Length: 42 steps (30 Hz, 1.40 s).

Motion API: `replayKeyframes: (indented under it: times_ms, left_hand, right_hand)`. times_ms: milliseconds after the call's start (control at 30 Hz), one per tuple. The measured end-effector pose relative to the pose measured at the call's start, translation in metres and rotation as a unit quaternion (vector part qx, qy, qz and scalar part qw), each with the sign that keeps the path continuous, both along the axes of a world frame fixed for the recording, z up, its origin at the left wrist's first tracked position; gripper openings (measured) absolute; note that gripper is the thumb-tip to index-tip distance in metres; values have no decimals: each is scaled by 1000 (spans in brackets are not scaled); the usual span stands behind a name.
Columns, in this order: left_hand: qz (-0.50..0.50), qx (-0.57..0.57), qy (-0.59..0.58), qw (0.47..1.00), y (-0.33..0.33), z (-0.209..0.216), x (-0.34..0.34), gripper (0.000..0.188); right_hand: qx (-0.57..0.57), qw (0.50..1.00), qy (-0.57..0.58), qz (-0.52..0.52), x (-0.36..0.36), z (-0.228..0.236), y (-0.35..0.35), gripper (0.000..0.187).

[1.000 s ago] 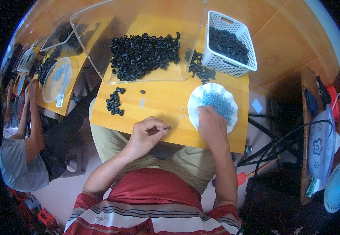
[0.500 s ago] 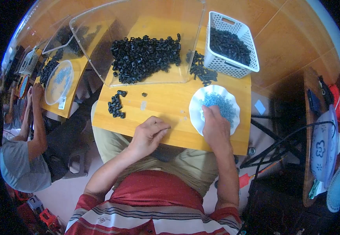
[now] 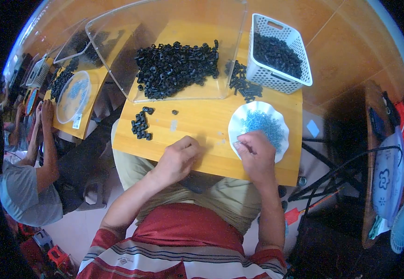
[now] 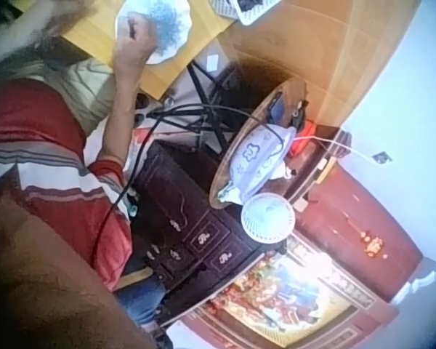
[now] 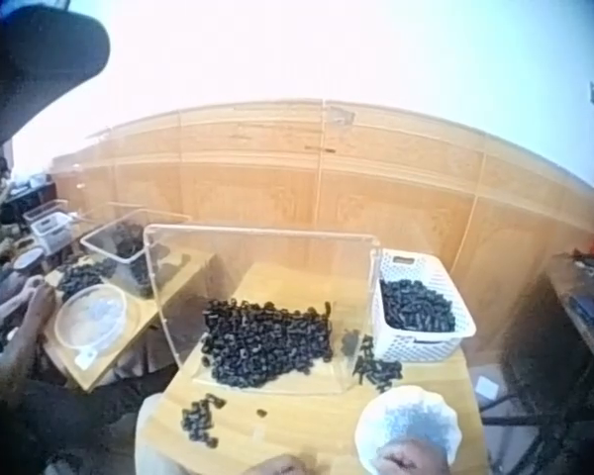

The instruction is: The person assembles plastic parts by picking black pieces from a container and small plugs from a dish, inserting the plugs into the pieces by hand, and setting the assembled items on the table.

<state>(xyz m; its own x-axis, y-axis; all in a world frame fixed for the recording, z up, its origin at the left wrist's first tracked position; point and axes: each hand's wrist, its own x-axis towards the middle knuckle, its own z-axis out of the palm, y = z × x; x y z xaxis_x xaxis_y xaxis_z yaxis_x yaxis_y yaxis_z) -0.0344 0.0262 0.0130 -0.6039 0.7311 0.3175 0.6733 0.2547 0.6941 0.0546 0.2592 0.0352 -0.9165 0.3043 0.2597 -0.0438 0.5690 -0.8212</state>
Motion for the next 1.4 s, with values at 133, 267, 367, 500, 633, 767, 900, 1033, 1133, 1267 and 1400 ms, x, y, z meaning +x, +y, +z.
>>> replayKeyframes:
  times_ms: [133, 267, 367, 500, 633, 767, 900, 1033, 1133, 1267, 1400]
  left_hand:
    - [34, 69, -184, 980, 1, 3, 0, 16]
    - [45, 99, -318, 942, 0, -3, 2, 14]
    - [38, 190, -394, 899, 0, -10, 4, 11]
    - [38, 193, -405, 893, -1, -11, 7, 12]
    - [48, 245, -513, 821, -4, -17, 6, 15]
    - [48, 280, -526, 802, -6, -21, 7, 17]
    - [40, 339, -592, 730, -5, -11, 11, 17]
    - [42, 374, -646, 664, -5, -4, 15, 17]
    - [21, 371, -641, 672, -5, -10, 18, 15]
    - [7, 375, -649, 662, -7, -11, 16, 14]
    - [17, 377, -675, 634, -9, -5, 14, 13]
  right_hand:
    - [-183, 983, -7, 21, 5, -10, -14, 11]
    - [-270, 962, -35, 31, 2, -10, -31, 9]
    - [-271, 959, -44, 64, 1, -12, -39, 11]
    - [-268, 958, -55, 88, 1, -13, -44, 12]
    - [-272, 955, -55, 101, 0, -13, -50, 12]
    - [-233, 965, -59, 106, 0, -13, -51, 12]
    - [-264, 957, -39, 111, -2, -12, -59, 11]
    - [-282, 952, -8, 120, -5, -10, -65, 11]
    - [-276, 954, 6, 118, -6, -11, -66, 9]
    - [-241, 962, 15, 124, -10, -11, -66, 11]
    - [-74, 988, 82, 105, -14, -13, -72, 16]
